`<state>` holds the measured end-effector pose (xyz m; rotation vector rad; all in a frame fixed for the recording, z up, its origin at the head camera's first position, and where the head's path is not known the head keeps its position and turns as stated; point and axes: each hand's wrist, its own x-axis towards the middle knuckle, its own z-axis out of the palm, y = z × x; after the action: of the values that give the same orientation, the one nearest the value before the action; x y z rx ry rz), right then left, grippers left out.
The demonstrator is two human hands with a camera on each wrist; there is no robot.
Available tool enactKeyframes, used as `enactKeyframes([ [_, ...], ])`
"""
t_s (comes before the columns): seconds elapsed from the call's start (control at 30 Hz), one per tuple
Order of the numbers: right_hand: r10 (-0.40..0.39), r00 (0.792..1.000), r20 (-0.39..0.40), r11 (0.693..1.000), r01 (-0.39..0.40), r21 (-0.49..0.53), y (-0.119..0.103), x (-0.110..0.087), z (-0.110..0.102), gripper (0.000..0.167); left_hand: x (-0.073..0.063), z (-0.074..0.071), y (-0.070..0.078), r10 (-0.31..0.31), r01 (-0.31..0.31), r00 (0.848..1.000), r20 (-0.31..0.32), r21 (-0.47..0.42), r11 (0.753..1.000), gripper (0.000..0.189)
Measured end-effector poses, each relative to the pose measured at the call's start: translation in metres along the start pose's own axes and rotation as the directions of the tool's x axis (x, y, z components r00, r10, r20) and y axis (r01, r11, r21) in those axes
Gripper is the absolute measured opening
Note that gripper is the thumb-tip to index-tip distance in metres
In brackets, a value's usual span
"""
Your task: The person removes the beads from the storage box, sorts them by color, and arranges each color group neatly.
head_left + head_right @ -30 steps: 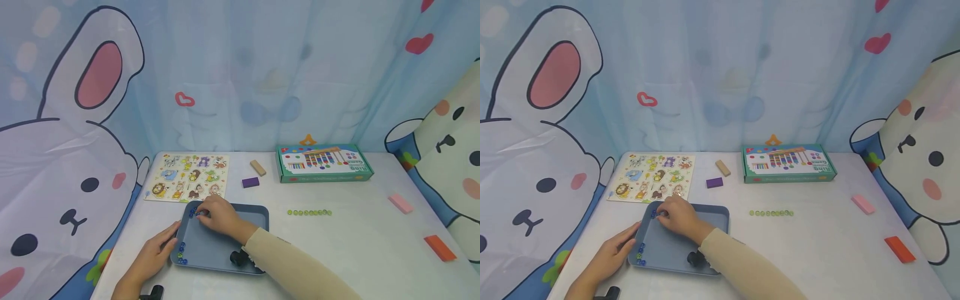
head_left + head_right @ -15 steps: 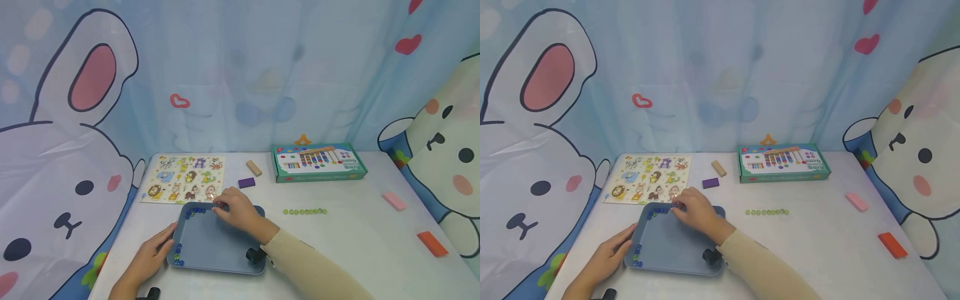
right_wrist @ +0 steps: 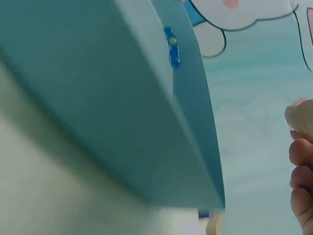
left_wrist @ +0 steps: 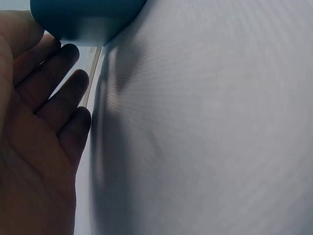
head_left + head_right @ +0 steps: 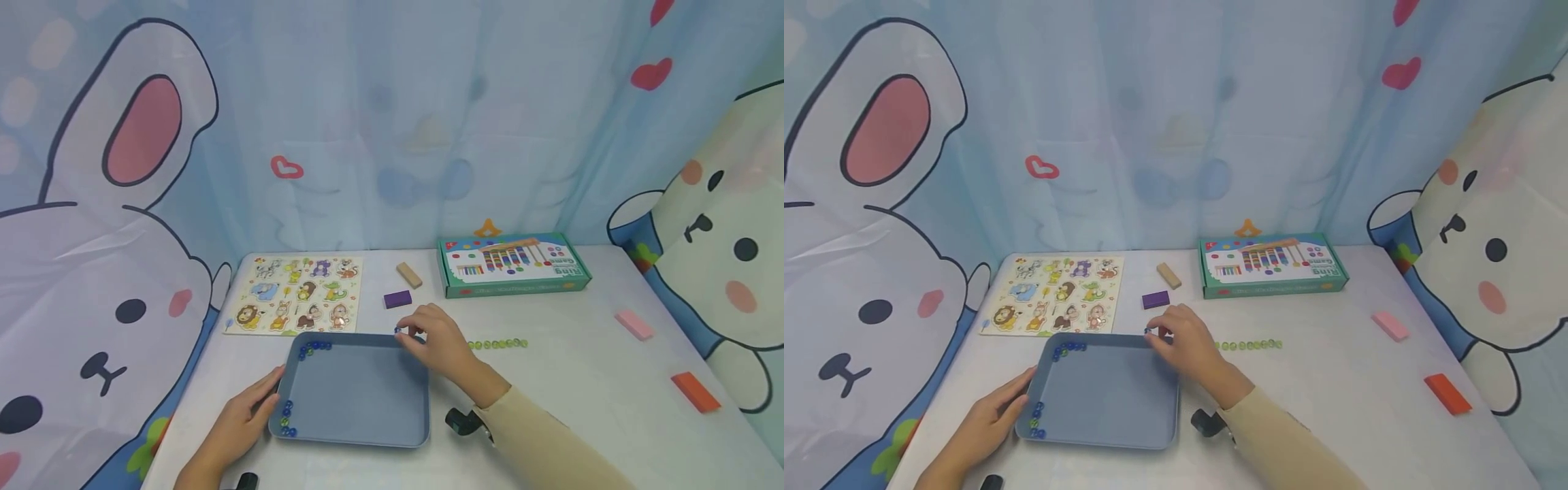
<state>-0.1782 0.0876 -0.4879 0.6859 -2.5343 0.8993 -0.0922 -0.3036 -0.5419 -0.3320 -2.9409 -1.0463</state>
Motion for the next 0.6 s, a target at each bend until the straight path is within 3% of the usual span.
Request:
enactKeyframes([
  [0.27, 0.086, 0.996, -0.028, 0.995, -0.087, -0.054, 0.026, -0.031, -0.027, 0.017, 0.0, -0.001, 0.0, 0.003, -0.003, 1.0, -0.002, -0.007, 1.0, 0.049],
  [0.6, 0.231, 0.972, 0.047, 0.966, -0.223, -0.127, 0.05, -0.068, -0.043, 0.018, -0.001, -0.001, 0.002, -0.015, 0.015, 1.0, 0.015, 0.0, 1.0, 0.051],
])
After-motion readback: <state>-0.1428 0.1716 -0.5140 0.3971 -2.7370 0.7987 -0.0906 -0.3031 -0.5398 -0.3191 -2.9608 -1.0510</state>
